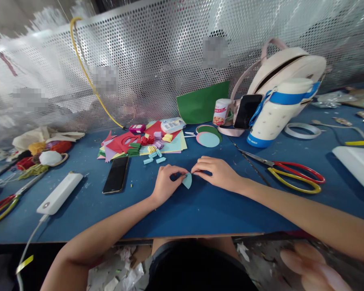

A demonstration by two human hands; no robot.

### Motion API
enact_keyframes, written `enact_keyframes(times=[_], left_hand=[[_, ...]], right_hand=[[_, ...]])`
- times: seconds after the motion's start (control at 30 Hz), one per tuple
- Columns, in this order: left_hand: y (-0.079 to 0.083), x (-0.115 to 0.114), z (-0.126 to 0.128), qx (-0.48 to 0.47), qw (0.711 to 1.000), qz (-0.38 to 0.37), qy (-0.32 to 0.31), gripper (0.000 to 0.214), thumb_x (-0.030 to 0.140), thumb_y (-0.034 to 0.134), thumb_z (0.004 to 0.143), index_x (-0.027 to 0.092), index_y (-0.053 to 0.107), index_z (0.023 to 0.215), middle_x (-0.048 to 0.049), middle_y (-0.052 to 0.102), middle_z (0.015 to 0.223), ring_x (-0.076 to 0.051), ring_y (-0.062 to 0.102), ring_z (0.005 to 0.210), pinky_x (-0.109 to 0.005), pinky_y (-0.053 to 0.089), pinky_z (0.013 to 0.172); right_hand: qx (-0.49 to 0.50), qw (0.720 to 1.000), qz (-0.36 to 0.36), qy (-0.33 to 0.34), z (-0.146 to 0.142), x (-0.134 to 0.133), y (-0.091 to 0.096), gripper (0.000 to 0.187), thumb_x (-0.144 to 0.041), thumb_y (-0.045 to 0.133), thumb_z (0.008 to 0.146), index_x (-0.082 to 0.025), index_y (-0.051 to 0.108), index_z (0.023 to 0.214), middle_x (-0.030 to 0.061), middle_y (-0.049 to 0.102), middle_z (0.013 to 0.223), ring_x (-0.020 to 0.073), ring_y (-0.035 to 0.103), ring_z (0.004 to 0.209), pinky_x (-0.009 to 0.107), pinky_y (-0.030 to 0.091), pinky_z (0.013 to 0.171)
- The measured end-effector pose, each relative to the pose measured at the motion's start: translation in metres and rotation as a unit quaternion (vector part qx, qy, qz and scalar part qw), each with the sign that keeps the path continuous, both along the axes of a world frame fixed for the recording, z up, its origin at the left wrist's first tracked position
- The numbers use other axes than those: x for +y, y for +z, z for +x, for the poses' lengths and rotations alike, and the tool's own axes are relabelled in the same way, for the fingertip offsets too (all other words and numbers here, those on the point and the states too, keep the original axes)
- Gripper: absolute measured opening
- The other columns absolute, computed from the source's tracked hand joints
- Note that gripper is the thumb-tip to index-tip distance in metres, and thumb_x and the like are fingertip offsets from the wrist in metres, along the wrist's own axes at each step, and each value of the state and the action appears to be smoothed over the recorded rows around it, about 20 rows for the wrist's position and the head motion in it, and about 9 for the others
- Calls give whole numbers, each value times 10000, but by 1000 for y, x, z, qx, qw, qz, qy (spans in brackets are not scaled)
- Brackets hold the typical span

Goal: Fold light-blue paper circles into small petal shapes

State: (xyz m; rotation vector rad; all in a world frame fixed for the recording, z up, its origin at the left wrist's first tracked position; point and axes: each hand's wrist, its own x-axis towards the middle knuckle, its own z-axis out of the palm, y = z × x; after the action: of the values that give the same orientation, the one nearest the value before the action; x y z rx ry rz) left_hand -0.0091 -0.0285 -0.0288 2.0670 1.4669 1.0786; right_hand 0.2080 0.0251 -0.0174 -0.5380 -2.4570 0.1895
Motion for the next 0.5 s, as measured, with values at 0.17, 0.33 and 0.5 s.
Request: enact_keyframes(times=[0.17, 0.33, 0.5], left_hand=[[-2, 2, -2, -15, 1000, 5, -13, 123, 244, 705, 872, 280, 817, 907, -10, 800, 867, -199, 654, 775, -371, 460, 885], [-8, 7, -4, -74, 997, 2, -29, 175, 347, 700, 877, 245, 821, 804, -30, 788, 759, -200, 664, 696, -341, 503, 750], [-7, 8, -3, -94, 994, -19, -50, 136, 314, 745, 823, 215, 805, 752, -32, 779, 736, -176, 645, 652, -301, 508, 677]], right_hand=[[-9, 1000, -3, -7, 0, -1, 2, 252, -243, 470, 1023, -217, 711, 954, 49, 703, 832, 194, 645, 809, 309, 510, 684], [-17, 1000, 16, 5, -1, -4, 2, 240, -228, 485, 1015, -203, 711, 937, 54, 708, 830, 197, 651, 786, 329, 526, 717], [-23, 999, 44, 9, -4, -6, 0, 240, -213, 489, 1018, -203, 708, 921, 45, 702, 814, 187, 647, 766, 340, 530, 792]])
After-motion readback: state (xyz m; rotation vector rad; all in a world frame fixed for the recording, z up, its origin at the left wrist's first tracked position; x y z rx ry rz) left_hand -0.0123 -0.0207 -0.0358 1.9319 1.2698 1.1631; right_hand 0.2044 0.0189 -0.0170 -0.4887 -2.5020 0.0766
